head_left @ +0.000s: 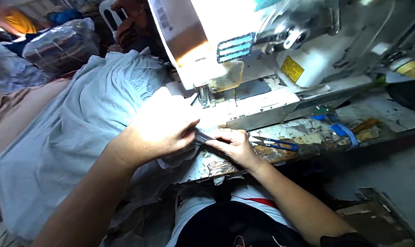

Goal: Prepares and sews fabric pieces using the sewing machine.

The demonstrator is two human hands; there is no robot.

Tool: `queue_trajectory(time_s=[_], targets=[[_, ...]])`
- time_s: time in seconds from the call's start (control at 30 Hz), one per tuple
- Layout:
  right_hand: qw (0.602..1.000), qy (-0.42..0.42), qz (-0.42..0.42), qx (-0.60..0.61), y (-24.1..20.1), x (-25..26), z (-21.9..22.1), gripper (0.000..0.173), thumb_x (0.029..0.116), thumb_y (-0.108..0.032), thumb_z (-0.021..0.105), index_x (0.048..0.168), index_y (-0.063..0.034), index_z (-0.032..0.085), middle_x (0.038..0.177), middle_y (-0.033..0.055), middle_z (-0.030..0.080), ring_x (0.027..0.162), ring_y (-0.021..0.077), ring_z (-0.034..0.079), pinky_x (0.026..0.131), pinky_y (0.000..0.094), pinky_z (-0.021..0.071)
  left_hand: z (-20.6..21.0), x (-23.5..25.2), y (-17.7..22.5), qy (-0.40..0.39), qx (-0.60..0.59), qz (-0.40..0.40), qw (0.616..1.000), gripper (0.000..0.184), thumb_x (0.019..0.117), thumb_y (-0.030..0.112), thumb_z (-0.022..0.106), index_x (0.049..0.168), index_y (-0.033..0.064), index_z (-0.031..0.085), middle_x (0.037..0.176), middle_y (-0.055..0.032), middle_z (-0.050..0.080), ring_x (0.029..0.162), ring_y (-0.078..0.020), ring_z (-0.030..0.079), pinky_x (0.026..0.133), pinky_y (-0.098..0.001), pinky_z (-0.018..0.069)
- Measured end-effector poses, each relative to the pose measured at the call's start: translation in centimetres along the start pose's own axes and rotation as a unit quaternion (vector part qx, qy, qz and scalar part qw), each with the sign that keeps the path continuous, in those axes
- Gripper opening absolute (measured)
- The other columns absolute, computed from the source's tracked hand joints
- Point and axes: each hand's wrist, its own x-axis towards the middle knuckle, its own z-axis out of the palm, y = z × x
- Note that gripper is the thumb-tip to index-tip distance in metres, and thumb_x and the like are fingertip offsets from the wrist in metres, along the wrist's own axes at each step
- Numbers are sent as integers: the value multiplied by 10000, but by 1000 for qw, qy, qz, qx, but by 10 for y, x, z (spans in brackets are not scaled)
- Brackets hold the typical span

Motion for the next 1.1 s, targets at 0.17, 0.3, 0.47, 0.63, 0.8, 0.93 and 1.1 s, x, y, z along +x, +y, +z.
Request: queue_trajectory(time_s=[0.17, 0.3, 0.47, 0.63, 0.8, 0.93, 1.1], targets=[[1000, 1, -10, 1, -1, 2, 0, 104, 896, -110, 755, 875, -9, 773, 898, 39, 758, 750, -7, 677, 713, 159, 569, -1, -3, -2, 6, -1, 1, 1000, 262, 902, 310, 562, 718, 124, 591, 614, -34, 485, 647, -243, 527, 684, -441, 344], [1000, 2, -24, 7, -1, 2, 0, 111, 903, -103, 747, 869, 0, 770, 897, 46, 758, 779, 0, 688, 737, 162, 571, -5, -3, -2, 0, 0, -3, 1000, 243, 895, 312, 587, 729, 134, 601, 617, -22, 494, 647, -231, 525, 692, -435, 342], [1000, 0, -21, 23, -6, 5, -1, 95, 894, -86, 751, 880, 7, 764, 862, 32, 744, 743, -6, 670, 709, 157, 569, -10, -4, -1, 9, -9, -5, 1000, 217, 874, 284, 597, 722, 129, 592, 613, -27, 471, 642, -239, 517, 680, -438, 336], [1000, -2, -16, 4, -12, -1, -2, 112, 897, -95, 746, 847, 4, 758, 830, 36, 731, 730, 7, 663, 694, 166, 562, 1, -11, 10, 75, -2, -19, 997, 279, 894, 355, 631, 788, 97, 655, 702, -63, 531, 724, -282, 525, 708, -460, 340], [998, 18, -38, -49, -26, -27, 1, 182, 957, -167, 707, 910, -12, 789, 887, 58, 770, 825, 19, 705, 780, 169, 567, 74, -40, 40, 162, -26, -80, 983, 194, 978, 229, 602, 1045, 165, 772, 1283, -72, 706, 1329, -345, 547, 1092, -616, 330], [995, 41, -58, -70, -36, -26, 4, 175, 954, -147, 702, 901, -2, 785, 870, 73, 769, 820, 19, 704, 785, 152, 554, 78, -39, 42, 196, -28, -114, 973, 211, 978, 136, 580, 1021, 153, 785, 1248, -34, 734, 1343, -332, 547, 1090, -626, 301], [996, 48, -32, -66, -30, -5, 7, 152, 937, -127, 718, 889, 2, 781, 832, 51, 745, 734, 0, 672, 702, 143, 555, 70, -24, 24, 190, -25, -127, 973, 243, 974, 162, 538, 992, 137, 779, 1102, -55, 763, 1277, -342, 588, 1103, -632, 289]])
